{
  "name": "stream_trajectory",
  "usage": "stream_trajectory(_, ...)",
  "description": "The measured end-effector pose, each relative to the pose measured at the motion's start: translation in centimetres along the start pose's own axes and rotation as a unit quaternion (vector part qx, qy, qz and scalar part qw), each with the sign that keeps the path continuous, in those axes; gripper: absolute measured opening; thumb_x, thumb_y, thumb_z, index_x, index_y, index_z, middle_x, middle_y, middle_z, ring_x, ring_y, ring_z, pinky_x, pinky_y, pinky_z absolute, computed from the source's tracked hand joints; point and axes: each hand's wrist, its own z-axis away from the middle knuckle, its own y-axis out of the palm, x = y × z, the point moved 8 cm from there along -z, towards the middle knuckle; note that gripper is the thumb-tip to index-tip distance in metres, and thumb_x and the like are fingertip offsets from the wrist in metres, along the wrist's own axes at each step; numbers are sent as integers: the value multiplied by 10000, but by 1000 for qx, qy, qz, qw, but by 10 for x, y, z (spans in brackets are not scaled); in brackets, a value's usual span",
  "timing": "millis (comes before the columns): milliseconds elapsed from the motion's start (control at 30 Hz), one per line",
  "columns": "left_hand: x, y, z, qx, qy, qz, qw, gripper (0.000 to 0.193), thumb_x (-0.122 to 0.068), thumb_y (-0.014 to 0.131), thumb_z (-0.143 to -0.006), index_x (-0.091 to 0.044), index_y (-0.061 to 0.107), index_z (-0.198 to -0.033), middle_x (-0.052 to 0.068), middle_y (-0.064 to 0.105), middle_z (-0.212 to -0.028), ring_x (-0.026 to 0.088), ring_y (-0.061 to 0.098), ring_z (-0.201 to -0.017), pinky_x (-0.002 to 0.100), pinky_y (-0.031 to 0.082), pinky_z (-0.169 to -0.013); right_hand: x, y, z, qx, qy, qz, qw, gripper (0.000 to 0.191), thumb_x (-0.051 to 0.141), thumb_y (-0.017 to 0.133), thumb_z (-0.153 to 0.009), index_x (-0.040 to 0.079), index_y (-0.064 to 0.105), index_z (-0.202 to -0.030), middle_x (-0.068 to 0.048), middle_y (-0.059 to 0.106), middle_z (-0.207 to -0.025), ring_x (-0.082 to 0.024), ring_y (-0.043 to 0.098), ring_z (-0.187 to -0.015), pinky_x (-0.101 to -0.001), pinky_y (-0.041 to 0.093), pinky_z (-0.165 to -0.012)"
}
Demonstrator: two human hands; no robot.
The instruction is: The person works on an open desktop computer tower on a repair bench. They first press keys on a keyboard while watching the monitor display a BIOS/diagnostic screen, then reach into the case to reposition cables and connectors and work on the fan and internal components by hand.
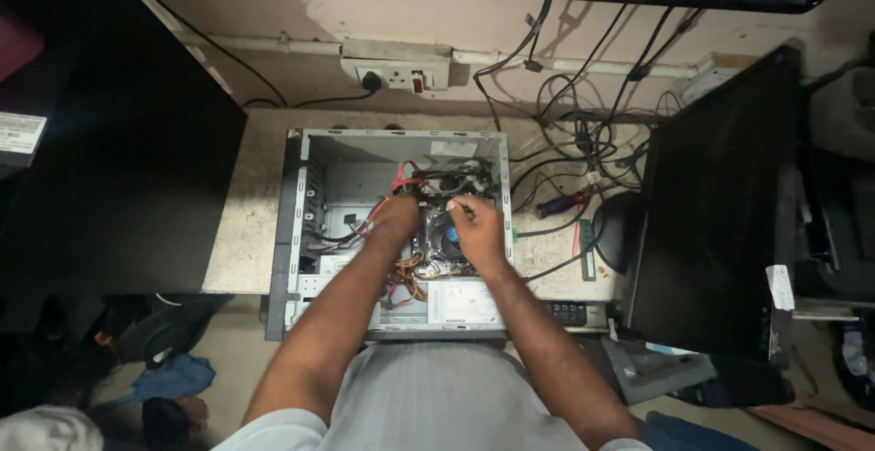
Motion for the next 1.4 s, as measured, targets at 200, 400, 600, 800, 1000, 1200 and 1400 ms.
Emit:
stream_trajectory(200, 3, 8, 14, 12, 40, -72, 997, 272, -123, 587, -899, -63, 750, -1108, 221, 718, -1146, 385, 716, -1055, 519, 591, -858, 1, 1, -1, 22, 39, 5, 999, 191, 192, 746, -933, 18, 766, -1009, -97, 758, -805, -123, 676, -694, -286, 532, -635)
stream_trajectory(400, -2, -8, 25, -26, 130, -134, 982, 243, -100, 586, -896, -57, 770, -1050, 211, 749, -1078, 378, 744, -1004, 515, 602, -846, 9, 0, -4, 18, 3, 23, 1000, 189, 205, 747, -941, 25, 762, -999, -65, 734, -803, -81, 649, -692, -272, 515, -635)
stream_trajectory(600, -4, -13, 38, 7, 171, -187, 968, 244, -128, 574, -910, -115, 773, -1051, 179, 740, -1097, 364, 731, -1019, 516, 593, -842, 4, 3, -7, 24, 52, 7, 998, 196, 208, 744, -934, 26, 766, -1003, -56, 725, -755, -77, 620, -664, -271, 500, -606)
stream_trajectory(800, -7, -15, 46, 12, 173, -205, 963, 233, -147, 590, -912, -128, 791, -1028, 167, 745, -1117, 345, 731, -1051, 499, 593, -868, 4, 3, -7, 30, 53, -1, 998, 195, 201, 737, -943, 14, 761, -995, -47, 731, -758, -72, 631, -666, -266, 505, -608)
stream_trajectory(1000, -5, -25, 43, 12, 125, -158, 979, 237, -191, 619, -891, -92, 794, -1017, 176, 751, -1117, 353, 731, -1041, 500, 586, -886, 0, 5, -11, 26, 52, -23, 998, 183, 183, 736, -941, 8, 755, -993, -41, 732, -770, -62, 635, -684, -261, 512, -618)
stream_trajectory(1200, -9, -13, 34, 7, 128, -175, 976, 231, -167, 622, -883, -82, 787, -1021, 183, 754, -1078, 355, 742, -1001, 498, 598, -856, -3, 7, -8, 32, 56, -15, 998, 178, 180, 736, -946, 9, 756, -992, -23, 712, -760, -52, 602, -675, -253, 493, -606)
stream_trajectory(1400, -10, 0, 23, -6, 169, -192, 967, 236, -91, 594, -885, -47, 779, -1026, 215, 747, -1067, 380, 750, -969, 494, 605, -831, -13, 6, -6, 24, 81, -36, 996, 172, 176, 736, -945, 12, 762, -991, -16, 711, -746, -41, 584, -667, -247, 482, -598)
